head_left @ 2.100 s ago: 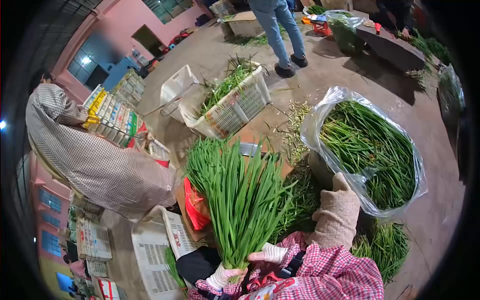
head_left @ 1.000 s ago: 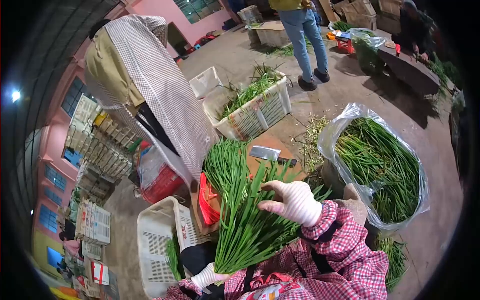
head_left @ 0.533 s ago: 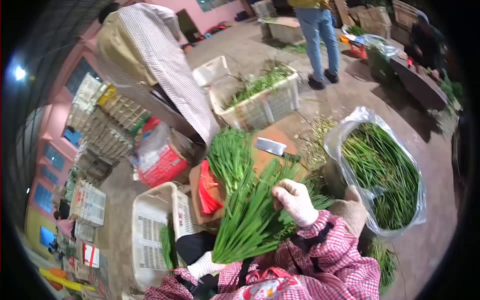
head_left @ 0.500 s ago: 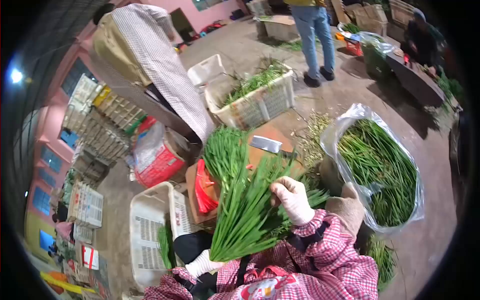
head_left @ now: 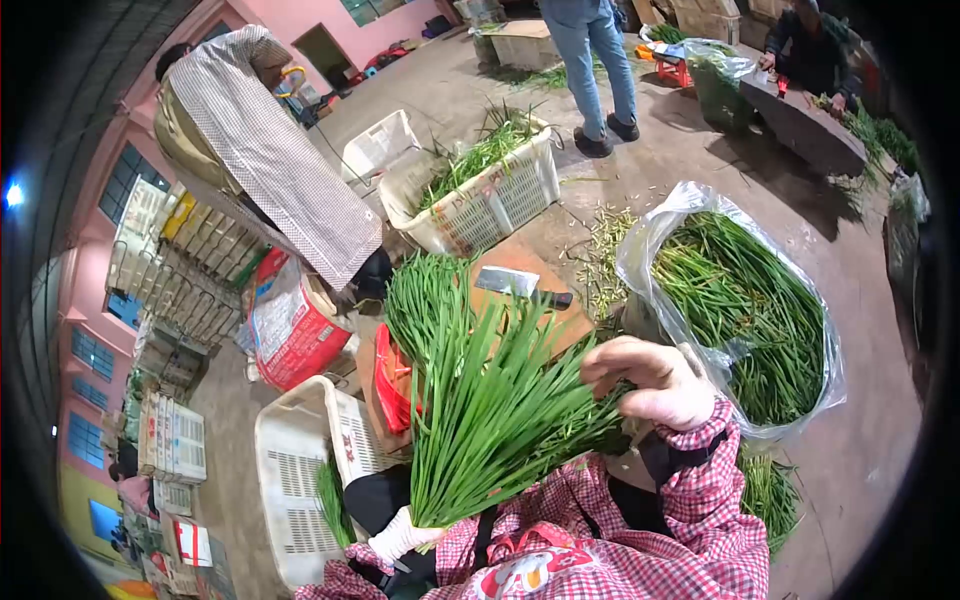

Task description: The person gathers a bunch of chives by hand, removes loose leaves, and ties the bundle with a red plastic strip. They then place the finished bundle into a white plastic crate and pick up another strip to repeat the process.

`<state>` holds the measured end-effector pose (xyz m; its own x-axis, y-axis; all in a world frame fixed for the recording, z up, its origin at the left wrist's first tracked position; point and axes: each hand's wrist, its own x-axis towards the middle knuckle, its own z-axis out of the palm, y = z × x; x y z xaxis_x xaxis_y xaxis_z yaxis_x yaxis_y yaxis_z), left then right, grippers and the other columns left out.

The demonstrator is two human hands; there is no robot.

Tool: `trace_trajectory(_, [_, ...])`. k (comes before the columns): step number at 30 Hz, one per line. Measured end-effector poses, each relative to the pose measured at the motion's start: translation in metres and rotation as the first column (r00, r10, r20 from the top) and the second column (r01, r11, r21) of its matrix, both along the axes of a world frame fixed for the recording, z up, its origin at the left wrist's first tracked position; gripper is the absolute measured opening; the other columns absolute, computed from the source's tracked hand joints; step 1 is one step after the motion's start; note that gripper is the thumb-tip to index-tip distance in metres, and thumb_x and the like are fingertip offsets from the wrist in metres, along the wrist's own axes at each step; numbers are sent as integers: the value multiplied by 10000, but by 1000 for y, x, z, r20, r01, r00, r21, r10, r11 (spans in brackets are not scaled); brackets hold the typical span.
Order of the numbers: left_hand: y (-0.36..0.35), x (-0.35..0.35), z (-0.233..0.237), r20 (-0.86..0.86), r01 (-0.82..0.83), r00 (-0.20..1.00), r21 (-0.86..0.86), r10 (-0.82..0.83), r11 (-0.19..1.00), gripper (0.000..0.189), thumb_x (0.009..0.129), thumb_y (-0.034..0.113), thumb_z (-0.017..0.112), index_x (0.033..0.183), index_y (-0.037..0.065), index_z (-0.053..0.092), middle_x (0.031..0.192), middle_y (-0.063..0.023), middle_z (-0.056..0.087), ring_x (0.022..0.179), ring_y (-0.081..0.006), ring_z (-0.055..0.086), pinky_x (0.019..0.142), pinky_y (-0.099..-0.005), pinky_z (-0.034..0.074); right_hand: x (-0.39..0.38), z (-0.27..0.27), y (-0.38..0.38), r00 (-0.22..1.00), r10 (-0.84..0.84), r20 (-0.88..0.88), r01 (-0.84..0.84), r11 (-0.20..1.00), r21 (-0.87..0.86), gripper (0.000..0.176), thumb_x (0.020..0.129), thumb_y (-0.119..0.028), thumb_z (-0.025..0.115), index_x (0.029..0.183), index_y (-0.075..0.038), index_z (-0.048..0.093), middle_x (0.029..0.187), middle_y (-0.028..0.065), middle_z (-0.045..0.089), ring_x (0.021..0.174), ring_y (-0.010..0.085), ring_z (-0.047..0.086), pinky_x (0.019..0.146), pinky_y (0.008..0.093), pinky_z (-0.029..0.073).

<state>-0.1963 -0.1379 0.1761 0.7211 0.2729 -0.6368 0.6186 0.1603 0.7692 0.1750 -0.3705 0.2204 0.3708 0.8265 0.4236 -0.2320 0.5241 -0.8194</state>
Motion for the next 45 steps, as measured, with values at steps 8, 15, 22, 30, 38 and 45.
trace_trajectory(8, [-10,-5,-6,119,-21,993,28,18,999,314,775,182,758,1020,33,630,751,-16,622,569,-79,554,483,-224,430,-26,5,57,187,-153,971,537,843,30,441,779,-301,675,1184,-179,549,636,65,581,557,284,585,490,385,453])
trace_trajectory(15, [-5,-16,-20,117,11,993,20,-13,1000,388,779,143,738,1121,23,598,976,-32,622,823,-103,552,711,-268,443,-25,-11,68,63,-108,992,512,857,61,164,795,-286,628,785,-136,563,635,47,578,581,274,600,500,391,464])
trace_trajectory(22, [21,-14,-44,203,125,967,140,-152,982,457,793,104,697,1219,22,552,1176,-50,621,1045,-129,557,919,-294,450,-14,-6,22,873,-466,-145,442,880,-173,282,822,-266,647,830,2,561,671,92,610,585,181,598,535,293,487])
trace_trajectory(30, [40,109,108,-229,288,929,941,-291,178,571,707,229,664,1211,20,494,965,-167,637,885,-305,627,768,-384,497,-77,-11,15,595,700,394,-287,643,-710,749,864,-191,678,1449,-30,240,1059,205,640,965,235,625,821,308,501])
trace_trajectory(38, [-24,204,120,-402,283,876,875,-265,-393,428,785,166,558,1199,74,499,786,-117,587,693,-282,616,564,-395,486,-145,-16,113,775,200,-600,-124,978,165,998,726,-604,674,1470,-149,188,1492,59,275,1350,288,306,1103,470,267])
trace_trajectory(45, [-53,204,54,-270,122,872,928,-409,-353,348,829,163,488,1163,64,487,738,-86,564,603,-227,585,490,-356,476,-108,-56,88,432,71,-899,355,903,242,700,792,-523,658,1339,-134,458,1365,51,481,1249,252,439,1079,457,321])
